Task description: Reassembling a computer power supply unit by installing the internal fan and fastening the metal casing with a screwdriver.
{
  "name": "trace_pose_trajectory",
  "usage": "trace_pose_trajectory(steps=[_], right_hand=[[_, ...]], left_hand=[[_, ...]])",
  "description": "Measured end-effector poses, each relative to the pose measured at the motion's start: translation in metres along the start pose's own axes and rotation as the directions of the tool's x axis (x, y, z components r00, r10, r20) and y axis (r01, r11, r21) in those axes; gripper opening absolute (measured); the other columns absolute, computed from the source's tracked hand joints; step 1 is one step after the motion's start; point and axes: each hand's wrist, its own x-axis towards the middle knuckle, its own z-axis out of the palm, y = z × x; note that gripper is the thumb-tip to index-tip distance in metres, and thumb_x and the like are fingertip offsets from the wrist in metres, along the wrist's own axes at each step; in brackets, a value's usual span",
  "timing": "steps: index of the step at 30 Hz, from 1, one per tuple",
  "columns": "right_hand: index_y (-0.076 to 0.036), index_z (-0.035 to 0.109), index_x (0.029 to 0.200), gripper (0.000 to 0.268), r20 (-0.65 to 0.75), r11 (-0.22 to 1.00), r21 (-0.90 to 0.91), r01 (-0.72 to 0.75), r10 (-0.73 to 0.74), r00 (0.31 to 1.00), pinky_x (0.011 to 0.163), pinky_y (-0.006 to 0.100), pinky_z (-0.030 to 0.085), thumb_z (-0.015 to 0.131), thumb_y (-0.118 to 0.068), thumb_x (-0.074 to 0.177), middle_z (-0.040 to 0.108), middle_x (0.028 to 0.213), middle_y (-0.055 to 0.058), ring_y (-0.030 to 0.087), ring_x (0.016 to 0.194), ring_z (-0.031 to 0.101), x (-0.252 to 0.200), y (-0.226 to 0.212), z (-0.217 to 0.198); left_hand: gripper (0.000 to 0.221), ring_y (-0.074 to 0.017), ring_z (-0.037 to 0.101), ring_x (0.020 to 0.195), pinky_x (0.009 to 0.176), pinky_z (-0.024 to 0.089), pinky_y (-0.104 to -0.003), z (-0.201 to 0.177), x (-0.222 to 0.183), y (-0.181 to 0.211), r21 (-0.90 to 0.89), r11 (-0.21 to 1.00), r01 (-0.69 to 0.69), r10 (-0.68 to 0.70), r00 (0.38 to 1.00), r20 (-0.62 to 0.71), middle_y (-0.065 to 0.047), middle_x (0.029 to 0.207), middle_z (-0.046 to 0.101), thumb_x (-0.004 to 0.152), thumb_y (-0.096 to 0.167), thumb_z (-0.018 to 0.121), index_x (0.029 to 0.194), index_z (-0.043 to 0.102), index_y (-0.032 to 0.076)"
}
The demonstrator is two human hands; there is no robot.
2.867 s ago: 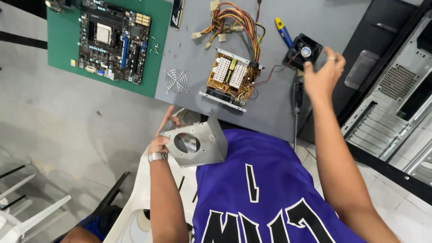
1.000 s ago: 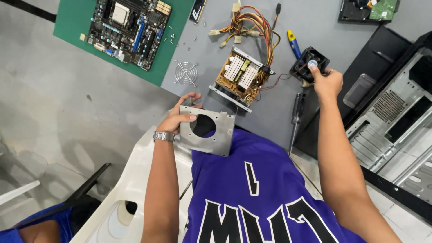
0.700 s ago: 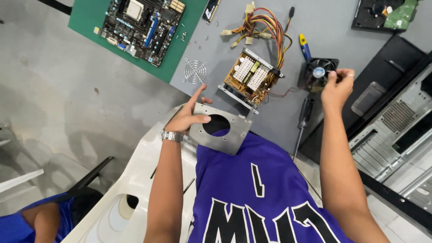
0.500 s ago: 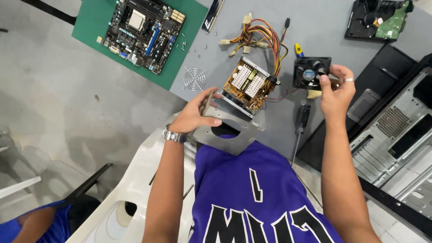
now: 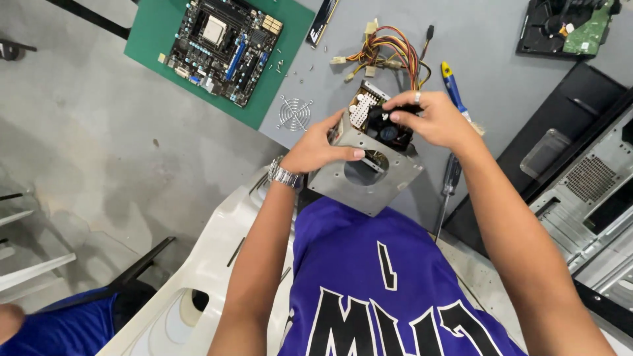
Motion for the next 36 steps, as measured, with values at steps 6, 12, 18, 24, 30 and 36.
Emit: trace_pose_trajectory(steps=[6,12,18,24,30,36], right_hand=[[-0.008,0.067,0.114,0.021,-0.096,0.998,0.038,-0.057,0.060,0.994,0.080,0.027,0.048,0.067,-0.005,0.093,0.066,0.099,0.006,0.012,0.090,0.060,0.028,0.042,-0.014],[-0.005,0.068,0.113,0.026,0.051,0.982,0.144,-0.121,0.114,0.992,0.084,0.031,0.049,0.072,-0.006,0.086,0.068,0.104,0.009,0.013,0.094,0.057,0.010,0.028,-0.010],[-0.003,0.067,0.113,0.030,0.332,0.935,0.212,-0.286,0.206,0.920,0.087,0.032,0.050,0.067,0.002,0.083,0.069,0.102,0.008,0.013,0.098,0.060,0.006,0.016,0.002],[-0.001,0.067,0.114,0.032,0.461,0.791,0.374,-0.484,0.294,0.837,0.076,0.027,0.055,0.061,0.005,0.084,0.069,0.100,0.007,0.010,0.090,0.064,0.009,0.064,0.011],[-0.002,0.061,0.123,0.044,0.582,0.709,0.378,-0.595,0.317,0.749,0.072,0.028,0.057,0.061,0.007,0.080,0.068,0.098,0.009,0.014,0.086,0.067,0.011,0.077,0.017],[-0.001,0.059,0.123,0.044,0.629,0.591,0.356,-0.724,0.421,0.653,0.074,0.035,0.056,0.052,0.007,0.080,0.065,0.101,0.014,0.020,0.090,0.067,0.000,0.074,0.026]], left_hand=[[0.100,-0.0212,0.047,0.128,0.107,0.039,-0.034,0.004,-0.003,-0.014,-0.025,0.993,0.112,-0.110,0.992,0.055,-0.013,0.142,0.047,0.067,0.041,0.081,0.146,0.034,0.004],[0.115,-0.0348,0.048,0.128,0.105,0.043,-0.041,0.021,-0.004,-0.003,-0.180,0.968,0.174,-0.179,0.984,-0.010,-0.031,0.144,0.038,0.066,0.044,0.086,0.148,0.024,-0.006],[0.117,-0.0404,0.039,0.134,0.112,0.033,-0.046,0.012,0.005,-0.022,-0.005,0.969,0.247,-0.247,0.965,-0.090,-0.027,0.145,0.038,0.065,0.060,0.079,0.149,0.025,-0.001],[0.096,-0.0414,0.029,0.140,0.117,0.025,-0.047,0.020,0.004,-0.035,0.017,0.985,0.172,-0.171,0.983,-0.064,-0.027,0.150,0.032,0.077,0.060,0.071,0.151,0.027,0.018],[0.092,-0.0436,0.044,0.130,0.108,0.034,-0.049,0.037,0.002,-0.048,0.249,0.910,0.332,-0.311,0.943,-0.120,-0.024,0.139,0.043,0.075,0.080,0.052,0.147,0.026,0.030],[0.086,-0.0477,0.052,0.121,0.102,0.040,-0.051,0.046,-0.004,-0.054,0.351,0.853,0.387,-0.344,0.922,-0.179,-0.020,0.137,0.045,0.077,0.078,0.047,0.147,0.025,0.034]])
